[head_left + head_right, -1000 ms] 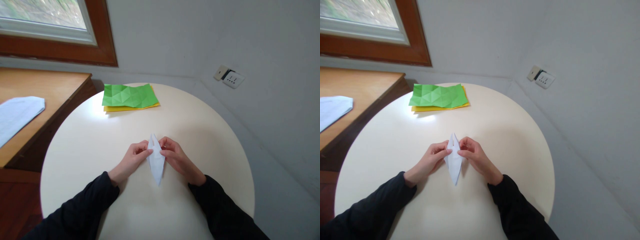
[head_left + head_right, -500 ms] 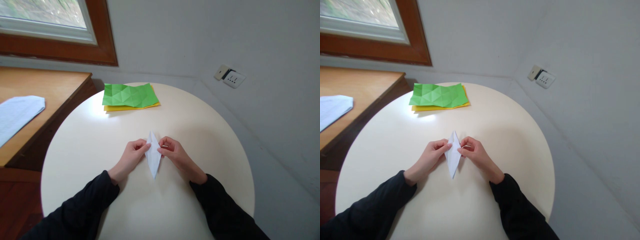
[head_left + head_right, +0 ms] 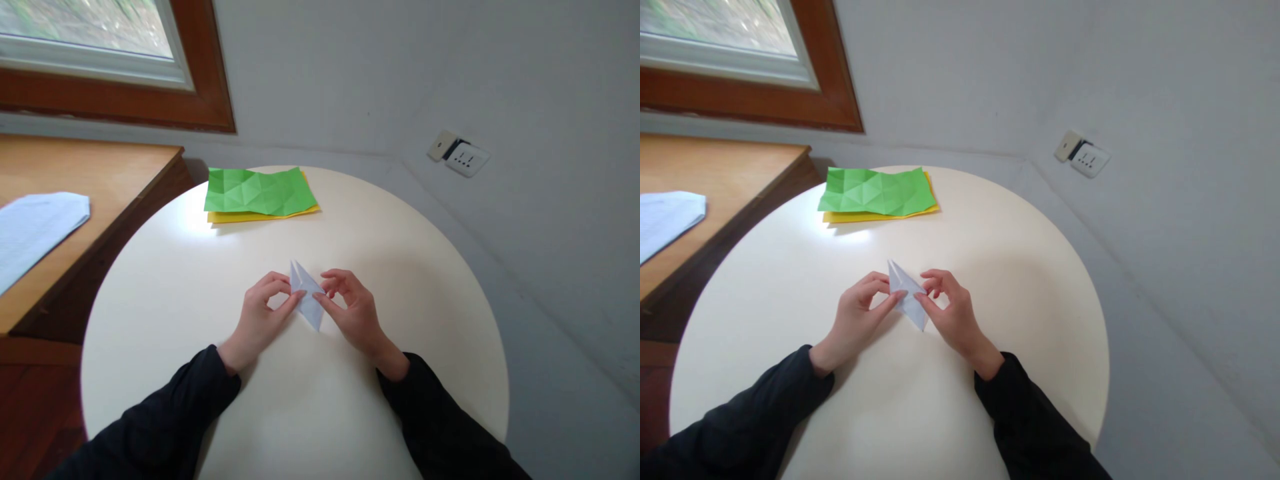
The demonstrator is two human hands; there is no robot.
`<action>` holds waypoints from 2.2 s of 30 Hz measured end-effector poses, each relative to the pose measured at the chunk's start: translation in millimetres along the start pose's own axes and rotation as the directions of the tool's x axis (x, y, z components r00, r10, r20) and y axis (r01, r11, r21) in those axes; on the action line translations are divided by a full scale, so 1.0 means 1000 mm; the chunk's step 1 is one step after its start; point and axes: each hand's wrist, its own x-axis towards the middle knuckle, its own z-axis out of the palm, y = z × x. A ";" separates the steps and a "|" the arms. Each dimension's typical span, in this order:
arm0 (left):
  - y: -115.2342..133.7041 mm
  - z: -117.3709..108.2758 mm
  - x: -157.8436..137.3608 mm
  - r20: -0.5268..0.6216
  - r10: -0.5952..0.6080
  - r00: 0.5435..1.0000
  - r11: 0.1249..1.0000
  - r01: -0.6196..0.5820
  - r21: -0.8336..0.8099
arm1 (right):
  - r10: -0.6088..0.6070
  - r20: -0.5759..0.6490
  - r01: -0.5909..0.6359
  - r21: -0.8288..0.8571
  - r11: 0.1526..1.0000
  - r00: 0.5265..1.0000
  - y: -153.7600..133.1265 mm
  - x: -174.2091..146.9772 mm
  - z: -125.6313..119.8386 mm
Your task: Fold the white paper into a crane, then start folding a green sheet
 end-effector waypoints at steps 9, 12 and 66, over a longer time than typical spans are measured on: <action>0.020 -0.014 0.001 -0.007 0.525 0.851 0.843 -0.519 0.137 | -0.446 -0.014 0.439 -0.146 0.886 0.895 -0.026 -0.002 -0.006; 0.020 -0.017 0.001 -0.008 0.538 0.843 0.835 -0.532 0.144 | -0.535 -0.019 0.523 -0.186 0.832 0.844 -0.028 -0.005 -0.007; 0.015 -0.003 0.002 0.240 -0.407 0.881 0.799 0.471 -0.374 | 0.240 0.012 -0.229 0.347 0.910 0.971 -0.017 -0.009 0.012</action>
